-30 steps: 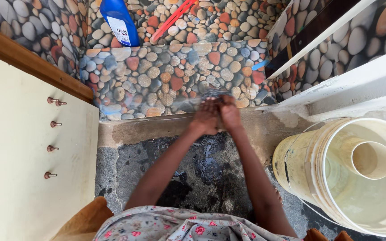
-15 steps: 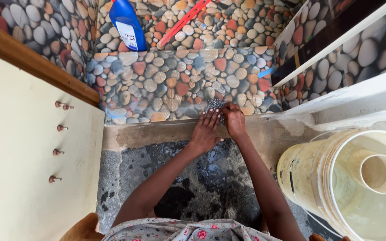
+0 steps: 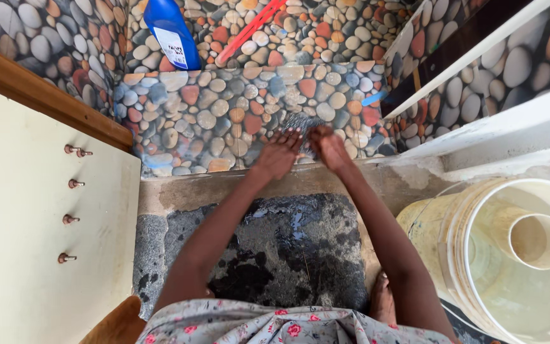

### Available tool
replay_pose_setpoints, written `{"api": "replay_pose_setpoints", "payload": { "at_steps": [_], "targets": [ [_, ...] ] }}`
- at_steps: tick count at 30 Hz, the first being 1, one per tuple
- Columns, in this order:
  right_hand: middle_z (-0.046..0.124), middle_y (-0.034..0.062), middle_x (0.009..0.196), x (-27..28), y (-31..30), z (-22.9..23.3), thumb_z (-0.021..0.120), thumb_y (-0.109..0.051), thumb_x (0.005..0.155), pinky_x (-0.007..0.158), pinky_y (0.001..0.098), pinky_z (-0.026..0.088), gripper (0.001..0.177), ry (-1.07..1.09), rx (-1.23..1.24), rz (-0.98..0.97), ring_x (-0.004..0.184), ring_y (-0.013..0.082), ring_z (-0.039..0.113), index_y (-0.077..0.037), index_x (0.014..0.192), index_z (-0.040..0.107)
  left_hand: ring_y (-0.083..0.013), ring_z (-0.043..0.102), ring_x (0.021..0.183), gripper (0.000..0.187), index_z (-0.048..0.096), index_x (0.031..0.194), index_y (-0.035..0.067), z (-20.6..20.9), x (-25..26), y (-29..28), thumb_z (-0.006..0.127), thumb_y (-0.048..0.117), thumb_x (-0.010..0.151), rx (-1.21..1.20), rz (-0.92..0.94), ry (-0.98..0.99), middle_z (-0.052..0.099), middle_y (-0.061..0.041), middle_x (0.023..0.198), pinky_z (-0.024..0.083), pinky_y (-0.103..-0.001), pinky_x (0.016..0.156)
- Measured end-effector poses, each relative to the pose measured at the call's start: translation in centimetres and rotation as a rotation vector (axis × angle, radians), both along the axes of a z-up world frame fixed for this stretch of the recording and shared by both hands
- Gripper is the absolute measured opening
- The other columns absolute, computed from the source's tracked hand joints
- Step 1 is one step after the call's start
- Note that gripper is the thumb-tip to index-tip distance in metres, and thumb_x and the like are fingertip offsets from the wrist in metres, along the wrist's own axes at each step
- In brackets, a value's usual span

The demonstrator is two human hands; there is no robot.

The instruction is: The person cleans the bathroom floor by scrubbing the tiled surface with a wire scrubber.

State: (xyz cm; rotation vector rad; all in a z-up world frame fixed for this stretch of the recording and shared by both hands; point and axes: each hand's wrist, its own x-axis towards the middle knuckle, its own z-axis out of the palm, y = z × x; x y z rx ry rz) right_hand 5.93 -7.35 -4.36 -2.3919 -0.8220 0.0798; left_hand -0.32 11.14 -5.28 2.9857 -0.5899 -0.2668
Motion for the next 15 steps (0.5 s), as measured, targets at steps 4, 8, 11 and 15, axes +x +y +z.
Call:
{"api": "replay_pose_setpoints", "payload": {
  "at_steps": [4,8,11,15],
  "targets": [
    [0.07,0.0131,0.117,-4.1,0.3,-1.0,0.065,0.012,0.073,0.086,0.0419,0.06,0.039,-0.288,-0.067,0.173,0.105,0.0313,0.066,-0.009,0.102,0.082,-0.0322,0.047,0.142,0.046,0.056,0.143,0.0,-1.2,-4.2,0.8,0.048,0.008,0.099,0.111,-0.08,-0.271,0.048,-0.019,0.156,0.032,-0.05,0.122],
    [0.069,0.0104,0.121,-1.7,1.7,-2.0,0.069,0.008,0.077,0.092,0.0418,0.059,0.029,-0.241,-0.065,0.174,0.113,0.0295,0.063,-0.006,0.1,0.08,-0.0321,0.063,0.126,0.035,0.07,0.12,-0.002,-1.4,-3.0,1.1,0.063,0.001,0.086,-0.115,0.07,-0.341,0.065,-0.017,0.133,0.048,-0.046,0.113],
    [0.067,0.011,0.121,2.5,4.4,-2.2,0.066,0.015,0.072,0.092,0.0383,0.058,0.041,-0.256,-0.191,0.142,0.112,0.0291,0.063,-0.007,0.104,0.078,-0.0341,0.065,0.115,0.029,0.073,0.111,-0.002,-1.8,0.0,1.2,0.066,-0.005,0.083,-0.252,0.263,-0.355,0.07,-0.018,0.122,0.055,-0.045,0.098],
    [0.068,0.0094,0.113,5.5,6.3,-1.1,0.077,0.008,0.076,0.092,0.044,0.056,0.027,-0.22,-0.08,0.062,0.111,0.0331,0.062,-0.011,0.095,0.081,-0.0394,0.065,0.104,0.02,0.072,0.104,-0.008,-2.3,4.6,2.7,0.071,-0.003,0.084,-0.492,0.49,-0.389,0.067,-0.026,0.109,0.058,-0.048,0.087]
  ]
}}
